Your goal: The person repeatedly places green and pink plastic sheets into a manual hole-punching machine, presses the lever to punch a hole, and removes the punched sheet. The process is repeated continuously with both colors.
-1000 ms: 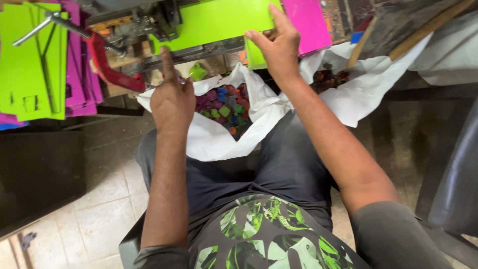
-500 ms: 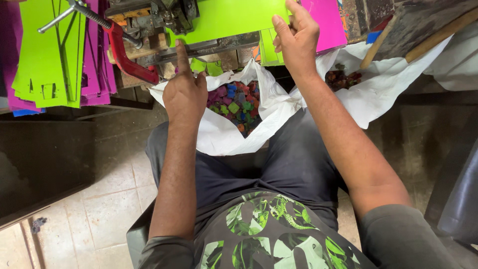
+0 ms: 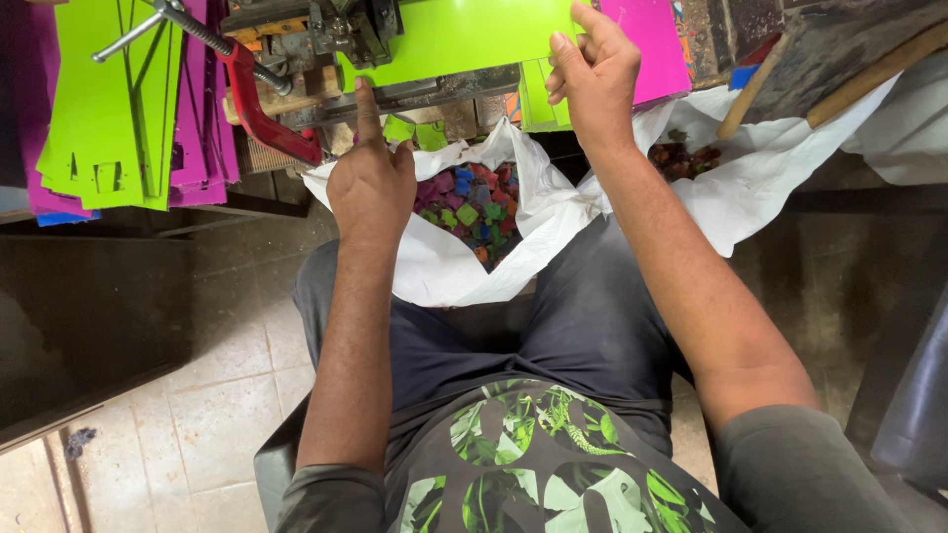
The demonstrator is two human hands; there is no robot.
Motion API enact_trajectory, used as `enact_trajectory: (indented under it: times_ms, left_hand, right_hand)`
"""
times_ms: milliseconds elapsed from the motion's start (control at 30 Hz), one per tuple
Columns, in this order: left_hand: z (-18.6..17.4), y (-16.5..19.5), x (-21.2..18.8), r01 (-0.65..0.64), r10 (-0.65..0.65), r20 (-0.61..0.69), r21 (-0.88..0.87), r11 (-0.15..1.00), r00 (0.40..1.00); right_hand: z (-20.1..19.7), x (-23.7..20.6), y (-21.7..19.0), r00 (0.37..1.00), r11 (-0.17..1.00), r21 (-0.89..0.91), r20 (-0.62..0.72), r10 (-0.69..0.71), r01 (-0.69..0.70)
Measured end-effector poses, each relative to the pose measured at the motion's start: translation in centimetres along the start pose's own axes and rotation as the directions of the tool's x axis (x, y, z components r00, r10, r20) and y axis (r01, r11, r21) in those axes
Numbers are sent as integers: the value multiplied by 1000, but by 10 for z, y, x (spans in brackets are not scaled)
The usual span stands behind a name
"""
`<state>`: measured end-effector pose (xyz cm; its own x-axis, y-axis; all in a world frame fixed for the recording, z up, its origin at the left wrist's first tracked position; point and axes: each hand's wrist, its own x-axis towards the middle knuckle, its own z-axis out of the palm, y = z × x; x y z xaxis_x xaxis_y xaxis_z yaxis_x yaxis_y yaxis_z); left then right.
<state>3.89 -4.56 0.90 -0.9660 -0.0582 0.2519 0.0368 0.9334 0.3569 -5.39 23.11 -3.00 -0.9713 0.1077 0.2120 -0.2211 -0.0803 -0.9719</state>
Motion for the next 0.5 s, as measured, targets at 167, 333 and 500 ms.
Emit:
enact_trajectory:
  times_ms: [167,333,500]
  left_hand:
    - [-2,0,1,-23,23,-20,7,1000,1000]
    - [-2,2,2,-12,11,-21,-17,1000,1000]
    - [-2,1,2,-12,12,-15,-18,1000,1000]
  right_hand:
    - [0,3,0,1000,1000,23,-11,16,-16]
    - [0,4,1,1000,999,42,-16,24,-23]
    - [-2,3,0,999,998,47,-13,29,-28]
